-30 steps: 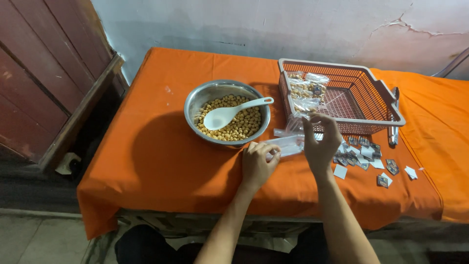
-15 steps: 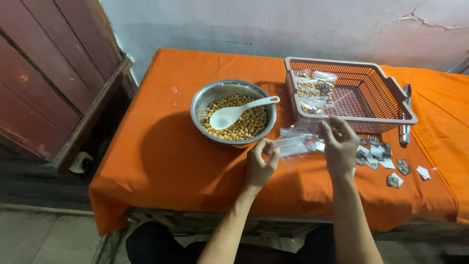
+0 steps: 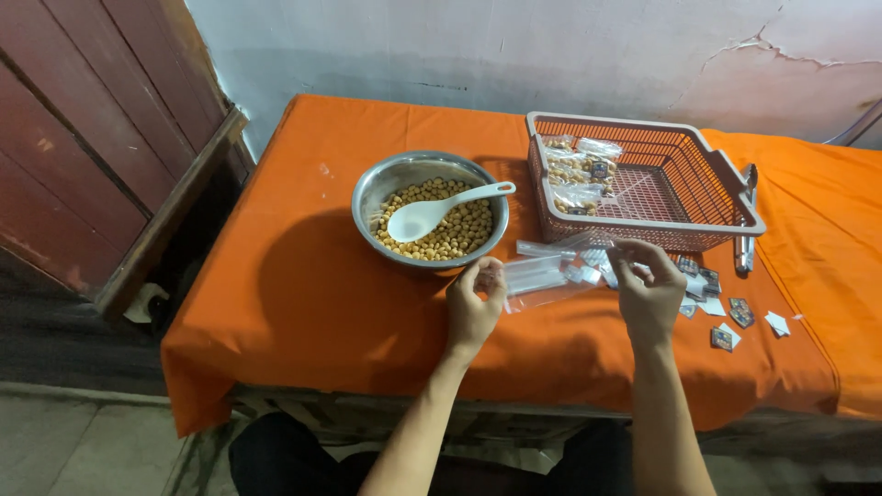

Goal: Scooping peanuts from a bowl into small plastic bags, adding a small sachet to each, and placing them in a basket.

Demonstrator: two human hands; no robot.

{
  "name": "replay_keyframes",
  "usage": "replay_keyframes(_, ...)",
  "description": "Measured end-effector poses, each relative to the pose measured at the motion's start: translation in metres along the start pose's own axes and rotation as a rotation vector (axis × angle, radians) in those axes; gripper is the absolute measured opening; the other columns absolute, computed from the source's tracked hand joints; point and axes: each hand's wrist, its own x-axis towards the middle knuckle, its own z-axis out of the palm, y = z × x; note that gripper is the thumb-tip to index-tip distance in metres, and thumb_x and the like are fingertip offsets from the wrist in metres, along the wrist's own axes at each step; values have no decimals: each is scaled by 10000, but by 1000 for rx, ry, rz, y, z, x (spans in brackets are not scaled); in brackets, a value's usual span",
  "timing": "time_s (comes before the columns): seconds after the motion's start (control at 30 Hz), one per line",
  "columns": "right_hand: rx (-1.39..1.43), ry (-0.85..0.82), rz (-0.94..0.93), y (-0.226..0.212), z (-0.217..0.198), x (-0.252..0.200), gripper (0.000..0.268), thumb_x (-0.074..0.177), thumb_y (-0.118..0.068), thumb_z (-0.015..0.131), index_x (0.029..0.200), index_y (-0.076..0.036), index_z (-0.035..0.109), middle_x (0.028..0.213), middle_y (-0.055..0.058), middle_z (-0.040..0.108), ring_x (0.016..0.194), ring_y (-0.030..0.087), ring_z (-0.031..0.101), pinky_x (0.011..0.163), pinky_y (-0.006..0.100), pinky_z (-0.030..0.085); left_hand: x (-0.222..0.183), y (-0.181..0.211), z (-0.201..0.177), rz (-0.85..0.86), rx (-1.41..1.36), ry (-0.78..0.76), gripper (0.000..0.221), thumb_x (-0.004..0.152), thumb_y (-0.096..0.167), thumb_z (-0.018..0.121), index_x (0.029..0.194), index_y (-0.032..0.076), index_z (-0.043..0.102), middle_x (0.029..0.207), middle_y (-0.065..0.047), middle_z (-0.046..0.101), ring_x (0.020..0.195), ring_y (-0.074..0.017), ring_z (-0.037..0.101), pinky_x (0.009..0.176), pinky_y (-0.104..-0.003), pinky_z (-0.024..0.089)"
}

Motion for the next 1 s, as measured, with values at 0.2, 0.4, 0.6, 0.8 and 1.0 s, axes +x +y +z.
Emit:
replay_keyframes(0.2, 44, -35, 22, -4, -3, -9, 137, 882, -189, 736, 888, -74, 662, 641, 59, 594, 672, 108, 555, 623, 257, 444, -2, -2, -2, -27, 10, 36, 144, 812, 241, 673, 840, 104, 641, 714, -49, 672, 659, -169, 652, 575, -252, 542)
replay_keyframes(0.4, -60, -33, -168, -4, -10, -8, 123, 832, -158, 773, 908, -99, 696, 936, 55, 585, 867, 189, 567, 755, 320, 473, -13, 6, -10, 91, 62, 143, 165, 718, 204, 772, 797, 137, 644, 624, -18, 610, 520, -120, 566, 491, -229, 522)
replay_keyframes(0.6, 76, -138, -319, -31, -2, -16, 87, 852, 6, 688, 916, -51, 699, 641, 78, 641, 643, 148, 615, 715, 287, 486, -29, 15, -27, 20, -190, 147, 235, 723, 75, 761, 927, 59, 646, 715, -75, 593, 612, -134, 562, 621, -258, 559)
replay_keyframes(0.8, 148, -402, -381, -70, -7, -34, 159, 959, -163, 450, 954, -54, 566, 1115, 139, 617, 1087, 261, 598, 889, 350, 497, -52, 59, -73, 159, 130, 120, 420, 803, 319, 664, 1133, 89, 544, 1004, -63, 582, 859, -167, 556, 762, -299, 465)
replay_keyframes(1.0, 98, -506, -483, -114, 6, -88, 114, 831, -63, 563, 899, -68, 655, 1040, 125, 651, 905, 218, 665, 771, 291, 529, -89, 133, -93, 224, 313, 313, 321, 803, 235, 623, 1058, 48, 568, 916, -66, 546, 669, -134, 517, 621, -232, 447)
